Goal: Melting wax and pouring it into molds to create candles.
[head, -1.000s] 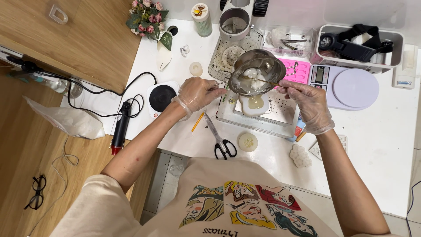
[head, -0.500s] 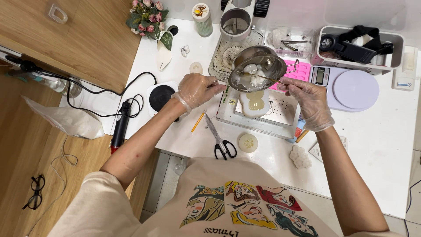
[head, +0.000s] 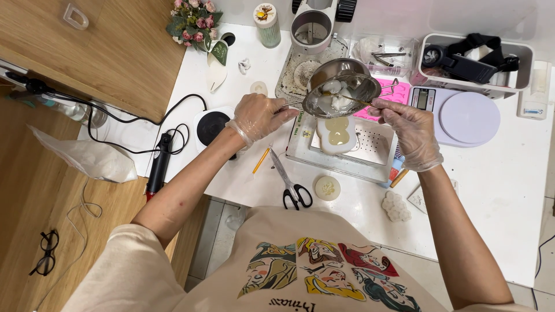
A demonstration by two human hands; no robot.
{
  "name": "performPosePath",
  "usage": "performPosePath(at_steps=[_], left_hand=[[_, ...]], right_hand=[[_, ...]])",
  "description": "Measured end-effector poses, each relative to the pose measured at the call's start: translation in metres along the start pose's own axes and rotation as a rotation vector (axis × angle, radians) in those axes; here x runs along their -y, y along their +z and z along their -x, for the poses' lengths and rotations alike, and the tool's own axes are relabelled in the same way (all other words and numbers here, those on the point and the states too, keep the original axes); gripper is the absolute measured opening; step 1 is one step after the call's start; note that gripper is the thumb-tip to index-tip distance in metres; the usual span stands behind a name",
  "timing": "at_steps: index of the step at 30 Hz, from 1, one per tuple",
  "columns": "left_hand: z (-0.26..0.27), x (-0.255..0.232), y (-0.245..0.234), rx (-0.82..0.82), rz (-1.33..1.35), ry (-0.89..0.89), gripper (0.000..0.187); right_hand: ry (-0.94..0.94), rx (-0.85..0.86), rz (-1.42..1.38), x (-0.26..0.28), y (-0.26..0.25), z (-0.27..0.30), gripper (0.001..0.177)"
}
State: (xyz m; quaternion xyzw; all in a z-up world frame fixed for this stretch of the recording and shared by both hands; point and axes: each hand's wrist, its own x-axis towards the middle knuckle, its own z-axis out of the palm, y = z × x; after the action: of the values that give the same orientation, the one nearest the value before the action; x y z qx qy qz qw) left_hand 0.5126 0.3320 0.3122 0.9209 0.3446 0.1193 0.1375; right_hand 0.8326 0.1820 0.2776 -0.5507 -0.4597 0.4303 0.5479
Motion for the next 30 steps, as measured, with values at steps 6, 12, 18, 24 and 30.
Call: performPosePath(at_steps=[6,12,18,24,30], left_hand=[[-0.002,0.000,-0.002,-0.012,-0.004,0.009,0.047],[-0.003,0.002,-0.002,-0.047,-0.008,0.017,0.045],[-0.007,0.001,-0.001,-0.056,0.008,0.043,0.044],[-0.015,-0.003,0.004,-0.001,0.002,0.036,0.047],[-0.016,-0.007,0.005,-0.008,0.006,0.048,0.047]], right_hand=[[0.009,-0.012,0.019,-0.002,-0.001,-0.002,0.026],[-0.037,0.009,0.002,0.001,0.000,-0.004,0.026],[-0.002,-0.016,0.035,0.004,-0.003,-0.004,0.026],[-0.003,-0.026,0.032,0.011,-0.009,0.001,0.026],[0.010,-0.042,0.051,0.014,-0.013,0.004,0.025]])
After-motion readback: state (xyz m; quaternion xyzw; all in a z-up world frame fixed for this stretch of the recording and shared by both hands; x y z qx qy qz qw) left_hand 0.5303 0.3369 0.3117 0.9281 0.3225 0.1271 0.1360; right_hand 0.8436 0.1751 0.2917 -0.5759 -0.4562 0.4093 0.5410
